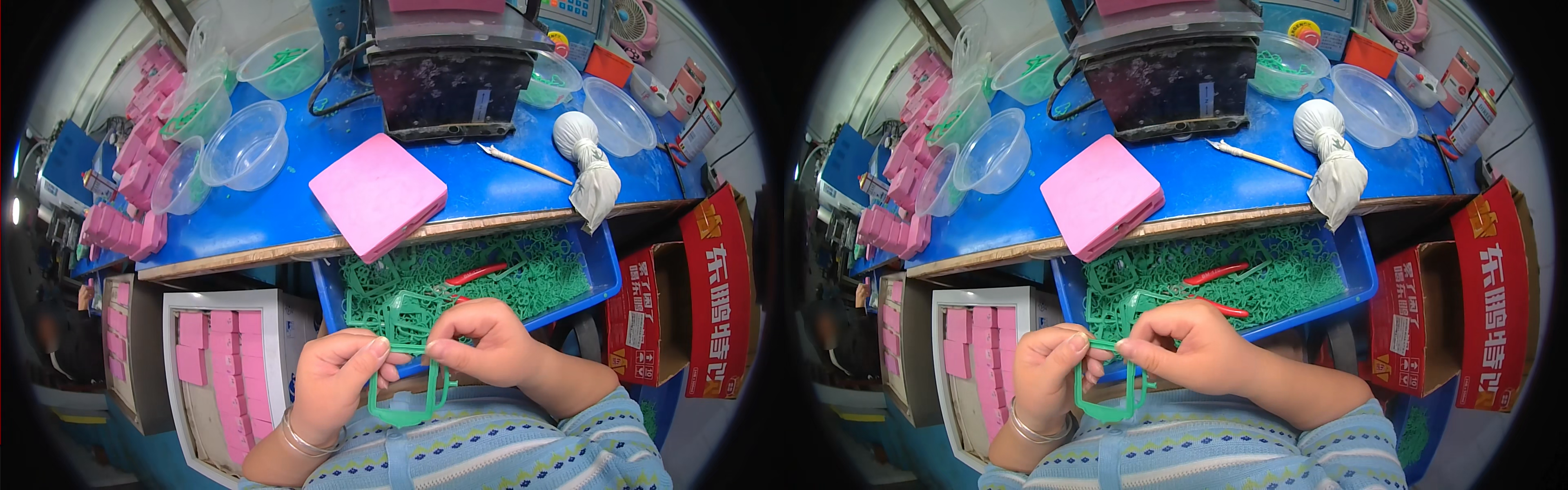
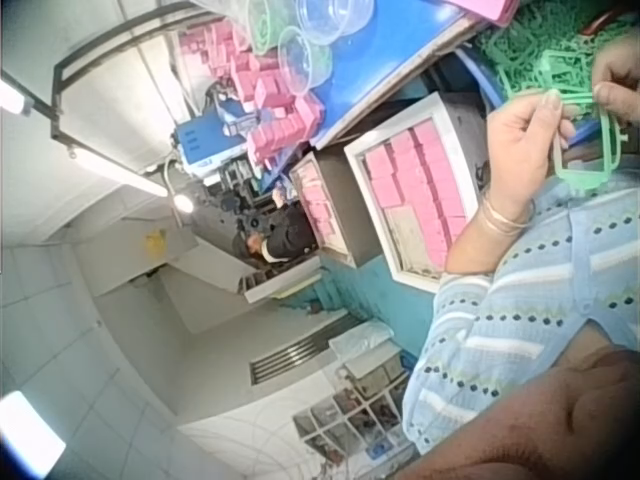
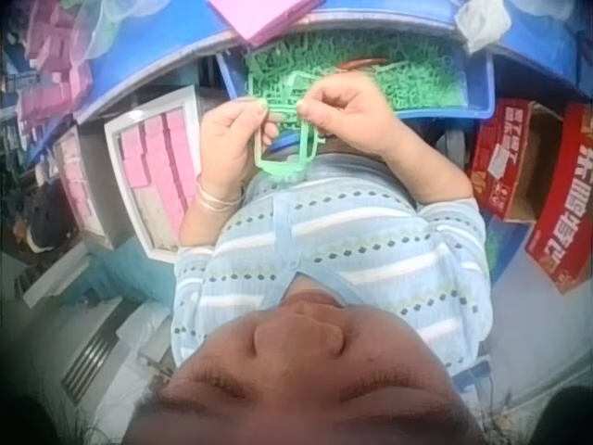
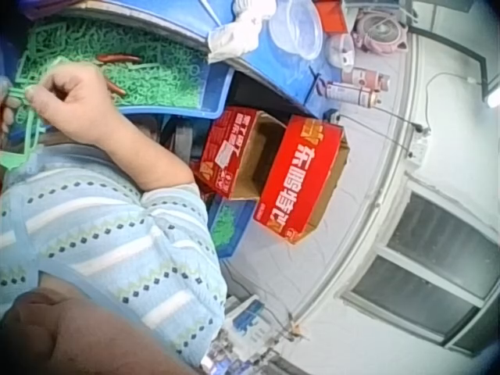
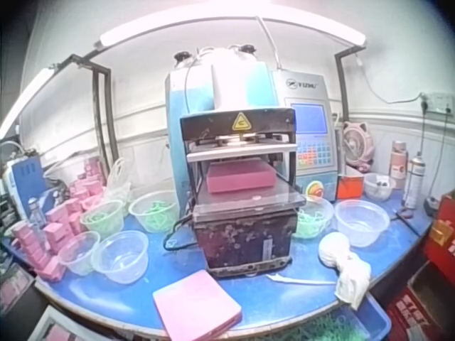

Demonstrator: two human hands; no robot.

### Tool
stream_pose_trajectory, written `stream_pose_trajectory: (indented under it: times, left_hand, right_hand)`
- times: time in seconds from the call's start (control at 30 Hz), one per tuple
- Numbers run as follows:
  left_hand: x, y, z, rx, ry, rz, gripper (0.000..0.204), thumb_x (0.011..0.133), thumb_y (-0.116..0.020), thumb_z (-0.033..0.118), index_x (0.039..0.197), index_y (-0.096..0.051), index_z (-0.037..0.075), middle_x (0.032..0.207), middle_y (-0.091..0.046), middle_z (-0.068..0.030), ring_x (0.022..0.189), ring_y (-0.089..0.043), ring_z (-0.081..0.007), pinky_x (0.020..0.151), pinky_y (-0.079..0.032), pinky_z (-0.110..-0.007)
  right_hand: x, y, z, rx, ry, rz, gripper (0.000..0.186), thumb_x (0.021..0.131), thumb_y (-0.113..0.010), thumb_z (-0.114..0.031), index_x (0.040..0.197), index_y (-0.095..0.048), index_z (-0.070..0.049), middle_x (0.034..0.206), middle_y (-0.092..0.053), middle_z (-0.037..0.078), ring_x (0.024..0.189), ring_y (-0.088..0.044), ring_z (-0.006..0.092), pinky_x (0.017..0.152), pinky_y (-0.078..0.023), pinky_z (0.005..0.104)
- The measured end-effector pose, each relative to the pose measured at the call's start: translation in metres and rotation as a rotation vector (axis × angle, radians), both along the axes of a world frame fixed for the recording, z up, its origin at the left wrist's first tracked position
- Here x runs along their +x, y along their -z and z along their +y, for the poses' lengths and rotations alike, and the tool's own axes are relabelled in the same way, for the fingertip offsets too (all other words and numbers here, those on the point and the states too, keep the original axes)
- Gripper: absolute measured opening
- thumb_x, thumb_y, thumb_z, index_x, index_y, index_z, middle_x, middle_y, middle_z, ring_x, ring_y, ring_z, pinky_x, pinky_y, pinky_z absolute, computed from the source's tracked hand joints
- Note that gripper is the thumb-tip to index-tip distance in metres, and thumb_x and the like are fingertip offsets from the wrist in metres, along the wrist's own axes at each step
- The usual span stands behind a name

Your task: The person prepares silicone molds with frames, uses a wax injection machine, and removes the molded wax patterns.

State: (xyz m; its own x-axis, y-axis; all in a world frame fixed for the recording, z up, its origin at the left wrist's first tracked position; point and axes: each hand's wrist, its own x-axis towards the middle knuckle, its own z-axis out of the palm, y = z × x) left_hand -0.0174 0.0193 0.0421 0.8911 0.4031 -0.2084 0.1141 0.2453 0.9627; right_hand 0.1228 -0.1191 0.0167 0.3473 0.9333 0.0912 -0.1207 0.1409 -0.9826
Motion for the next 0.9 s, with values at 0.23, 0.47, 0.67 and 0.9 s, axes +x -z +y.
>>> stream_pose_trajectory:
  times: [0.23,0.47,0.67,0.9]
  left_hand:
    - [0.001,0.000,0.001,-0.119,0.020,0.041,0.026,0.088,-0.051,0.014,0.081,-0.065,-0.007,0.068,-0.061,-0.0099,0.059,-0.054,-0.0107,0.056,-0.044,-0.022]
    - [0.000,0.000,0.001,-0.199,0.047,0.045,0.032,0.091,-0.047,0.019,0.083,-0.064,-0.007,0.066,-0.061,-0.0099,0.059,-0.055,-0.0118,0.055,-0.044,-0.022]
    - [-0.001,0.004,0.004,-0.293,0.020,-0.052,0.045,0.093,-0.038,0.027,0.079,-0.060,-0.010,0.069,-0.060,-0.0122,0.058,-0.054,-0.0135,0.052,-0.042,-0.024]
    - [-0.010,0.006,0.007,-0.245,0.071,-0.065,0.025,0.088,-0.051,0.013,0.074,-0.060,-0.005,0.071,-0.059,-0.0094,0.056,-0.050,-0.0096,0.049,-0.039,-0.022]
  right_hand:
    - [0.000,-0.004,0.000,-0.178,-0.114,0.217,0.027,0.090,-0.053,-0.022,0.071,-0.057,-0.003,0.058,-0.051,-0.002,0.053,-0.046,0.0027,0.046,-0.035,0.0196]
    - [0.001,-0.002,0.002,-0.182,-0.129,0.337,0.024,0.089,-0.053,-0.016,0.071,-0.057,-0.001,0.063,-0.056,0.001,0.053,-0.048,0.0053,0.047,-0.038,0.0202]
    - [0.000,-0.005,0.000,-0.077,0.012,0.243,0.025,0.090,-0.053,-0.017,0.069,-0.054,-0.003,0.059,-0.051,-0.002,0.052,-0.046,0.0033,0.046,-0.035,0.0196]
    - [0.003,-0.005,-0.002,-0.042,0.114,0.074,0.023,0.088,-0.056,-0.015,0.069,-0.054,-0.001,0.059,-0.051,-0.001,0.053,-0.045,0.0033,0.046,-0.035,0.0207]
